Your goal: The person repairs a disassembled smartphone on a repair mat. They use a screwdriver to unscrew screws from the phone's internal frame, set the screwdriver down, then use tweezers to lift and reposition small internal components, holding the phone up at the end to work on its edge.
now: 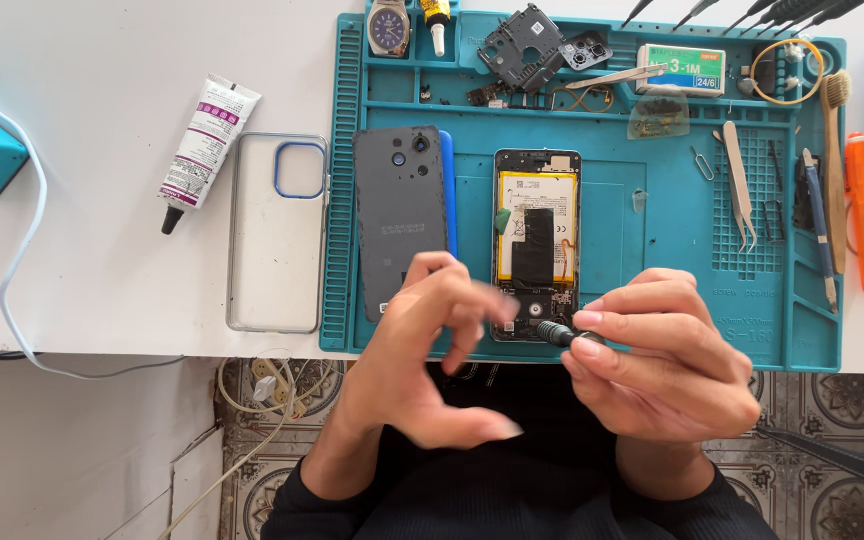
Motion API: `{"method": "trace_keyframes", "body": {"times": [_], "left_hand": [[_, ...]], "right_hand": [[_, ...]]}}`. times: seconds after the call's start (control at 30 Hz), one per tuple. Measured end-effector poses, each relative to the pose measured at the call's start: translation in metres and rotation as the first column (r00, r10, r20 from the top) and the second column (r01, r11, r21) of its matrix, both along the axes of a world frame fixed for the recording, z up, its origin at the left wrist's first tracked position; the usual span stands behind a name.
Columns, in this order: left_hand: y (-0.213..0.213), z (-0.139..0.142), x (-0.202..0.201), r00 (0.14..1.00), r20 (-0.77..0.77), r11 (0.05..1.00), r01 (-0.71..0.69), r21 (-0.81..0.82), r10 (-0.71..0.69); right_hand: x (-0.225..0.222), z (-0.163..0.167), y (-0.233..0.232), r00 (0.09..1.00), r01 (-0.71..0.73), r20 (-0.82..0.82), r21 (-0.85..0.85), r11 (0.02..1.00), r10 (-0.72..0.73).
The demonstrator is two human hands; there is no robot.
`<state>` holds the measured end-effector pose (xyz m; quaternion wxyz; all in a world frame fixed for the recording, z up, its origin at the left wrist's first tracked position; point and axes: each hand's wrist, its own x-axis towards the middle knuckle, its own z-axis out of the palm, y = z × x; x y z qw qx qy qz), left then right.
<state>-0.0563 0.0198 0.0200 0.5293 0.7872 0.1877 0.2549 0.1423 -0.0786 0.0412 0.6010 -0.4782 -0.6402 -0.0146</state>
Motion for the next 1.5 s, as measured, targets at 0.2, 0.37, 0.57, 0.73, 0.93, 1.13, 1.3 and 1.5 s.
{"method": "trace_keyframes", "body": {"times": [0.2, 0.37, 0.57, 0.73, 0.93, 1.13, 1.3, 1.5], "left_hand": [[-0.001, -0.005, -0.002, 0.990, 0.137, 0.989, -0.009, 0.147, -0.011], [0.002, 0.000, 0.000, 1.000, 0.014, 0.997, 0.016, 0.076, -0.017], [0.001, 0.007, 0.001, 0.981, 0.186, 0.966, -0.004, 0.260, -0.046], [-0.001, -0.003, -0.002, 0.999, 0.030, 0.999, -0.017, -0.043, 0.018], [0.000, -0.011, -0.007, 0.999, 0.051, 1.000, 0.016, 0.027, -0.017], [-0.001, -0.009, -0.002, 0.993, -0.040, 0.986, -0.117, -0.117, 0.112], [-0.001, -0.005, -0.002, 0.992, 0.096, 0.995, -0.087, 0.051, 0.082], [0.000, -0.017, -0.002, 0.969, 0.163, 0.983, -0.183, -0.026, 0.185]], "right_hand": [[0.003, 0.000, -0.001, 0.999, -0.022, -0.023, 0.000, 1.000, 0.022], [0.002, 0.000, 0.001, 0.999, -0.045, 0.011, 0.030, 0.999, 0.045], [0.007, -0.002, 0.006, 0.996, -0.085, 0.016, 0.051, 0.995, 0.085], [0.007, -0.008, 0.001, 0.994, -0.110, 0.002, 0.039, 0.993, 0.110], [0.008, -0.022, 0.004, 0.988, -0.139, -0.055, 0.066, 0.988, 0.143], [0.006, -0.032, 0.004, 0.987, -0.129, -0.084, 0.077, 0.989, 0.135], [0.004, -0.031, 0.004, 0.989, -0.120, -0.078, 0.080, 0.990, 0.126], [0.006, -0.028, 0.005, 0.987, -0.133, -0.084, 0.082, 0.988, 0.140]]}}
